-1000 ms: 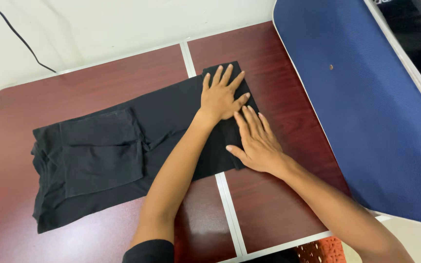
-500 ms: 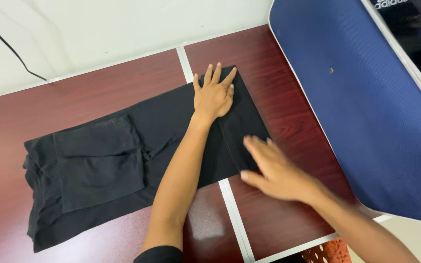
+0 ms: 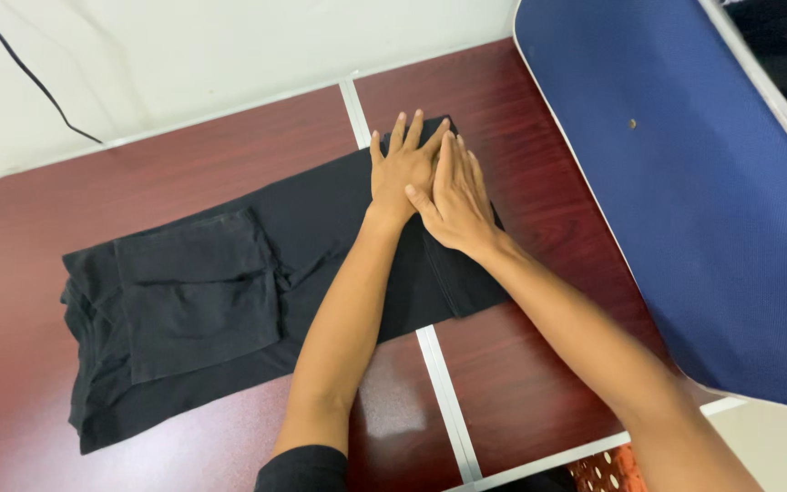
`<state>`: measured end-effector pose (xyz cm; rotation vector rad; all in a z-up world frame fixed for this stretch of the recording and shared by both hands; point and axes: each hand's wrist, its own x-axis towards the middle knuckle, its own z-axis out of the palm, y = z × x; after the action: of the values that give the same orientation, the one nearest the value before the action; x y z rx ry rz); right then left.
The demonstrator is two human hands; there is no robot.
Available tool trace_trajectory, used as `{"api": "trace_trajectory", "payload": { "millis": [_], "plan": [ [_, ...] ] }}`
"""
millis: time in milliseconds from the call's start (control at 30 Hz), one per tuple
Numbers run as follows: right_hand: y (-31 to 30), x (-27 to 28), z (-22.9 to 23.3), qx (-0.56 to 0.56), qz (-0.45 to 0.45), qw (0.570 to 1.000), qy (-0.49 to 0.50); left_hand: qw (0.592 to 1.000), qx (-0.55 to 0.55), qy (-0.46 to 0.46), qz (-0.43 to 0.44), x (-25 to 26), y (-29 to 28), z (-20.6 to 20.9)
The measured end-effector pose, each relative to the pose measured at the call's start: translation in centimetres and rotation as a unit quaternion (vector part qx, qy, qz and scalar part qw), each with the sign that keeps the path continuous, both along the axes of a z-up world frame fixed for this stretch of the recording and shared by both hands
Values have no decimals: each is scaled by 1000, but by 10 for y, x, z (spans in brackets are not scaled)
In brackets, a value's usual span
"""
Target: The person folds a black pair of pants on a wooden table. They smooth the fabric, fold the legs together, fold the garment in half, and then fold it into a compact rectangular shape.
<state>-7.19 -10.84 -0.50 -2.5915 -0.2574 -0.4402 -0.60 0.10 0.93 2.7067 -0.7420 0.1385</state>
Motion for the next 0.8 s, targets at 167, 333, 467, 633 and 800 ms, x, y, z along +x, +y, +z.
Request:
{"api": "trace_trajectory", "payload": {
  "millis": [167,333,467,633,800],
  "plan": [
    [-9,-36,-4,-92,11,995,27,1000,-26,-5,13,5,-3,-8],
    [-4,-95,14,-123,-2,991,51,999,-37,-16,12,4,-3,-10],
    [-1,-139,18,-153,-10,987,54,999,-38,-22,11,4,-2,-10],
    [3,-172,27,-185,9,980,75,999,-39,-11,11,3,-2,-9],
    [-4,-148,50,-121,28,975,183,1000,-28,6,11,2,-2,-5]
  ]
}}
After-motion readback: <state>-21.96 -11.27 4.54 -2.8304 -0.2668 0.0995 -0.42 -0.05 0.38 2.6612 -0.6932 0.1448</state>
